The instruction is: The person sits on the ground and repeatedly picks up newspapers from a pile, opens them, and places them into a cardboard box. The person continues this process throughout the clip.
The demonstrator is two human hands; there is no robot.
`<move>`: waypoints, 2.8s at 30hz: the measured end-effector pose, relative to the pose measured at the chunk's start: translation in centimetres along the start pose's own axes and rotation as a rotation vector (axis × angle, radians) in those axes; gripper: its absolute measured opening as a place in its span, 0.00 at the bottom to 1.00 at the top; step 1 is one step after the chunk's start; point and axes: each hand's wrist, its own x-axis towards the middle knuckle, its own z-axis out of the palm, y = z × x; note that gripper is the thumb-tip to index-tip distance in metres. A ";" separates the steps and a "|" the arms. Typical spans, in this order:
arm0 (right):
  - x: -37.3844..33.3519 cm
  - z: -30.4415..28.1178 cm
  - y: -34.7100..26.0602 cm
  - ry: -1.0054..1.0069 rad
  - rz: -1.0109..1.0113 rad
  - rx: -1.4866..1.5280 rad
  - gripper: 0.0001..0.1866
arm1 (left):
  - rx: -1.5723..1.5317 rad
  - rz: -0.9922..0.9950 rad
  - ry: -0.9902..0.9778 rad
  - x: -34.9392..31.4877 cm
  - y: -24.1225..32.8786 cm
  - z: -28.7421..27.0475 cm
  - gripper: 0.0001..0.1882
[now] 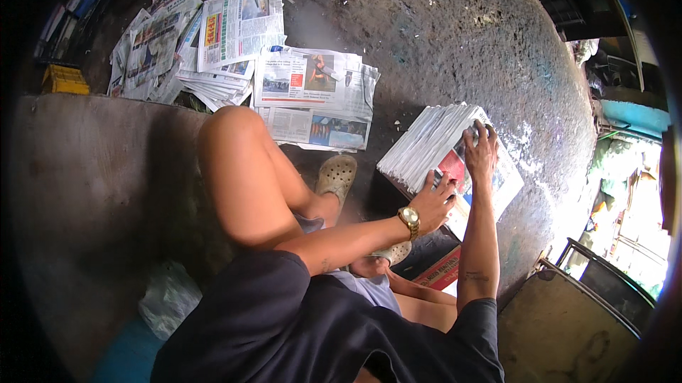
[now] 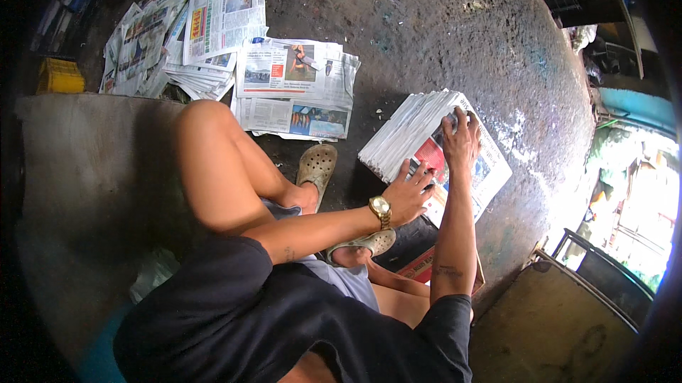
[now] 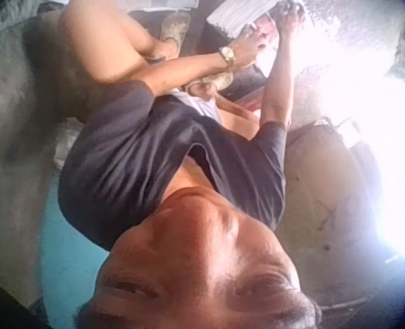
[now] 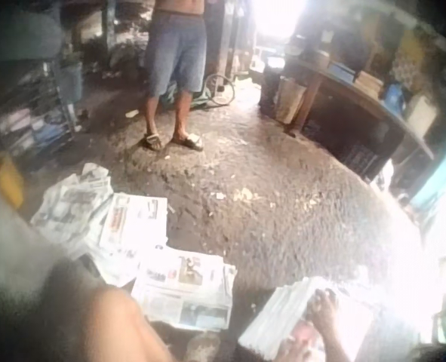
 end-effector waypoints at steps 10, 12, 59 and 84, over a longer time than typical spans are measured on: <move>-15.5 -3.0 -3.5 0.398 0.052 0.487 0.17 | 0.431 -0.873 0.215 -5.9 -29.6 -0.2 0.27; -20.2 -2.5 -4.6 0.326 0.091 0.535 0.15 | 0.623 -0.780 0.132 -8.3 -32.5 0.6 0.28; -22.3 -4.0 -3.8 0.104 0.288 1.778 0.13 | -1.147 -0.449 -0.123 -8.6 -5.8 -19.0 0.11; -22.6 -11.6 -6.8 0.123 0.503 2.098 0.19 | 0.019 0.341 0.093 -6.6 7.4 -22.0 0.31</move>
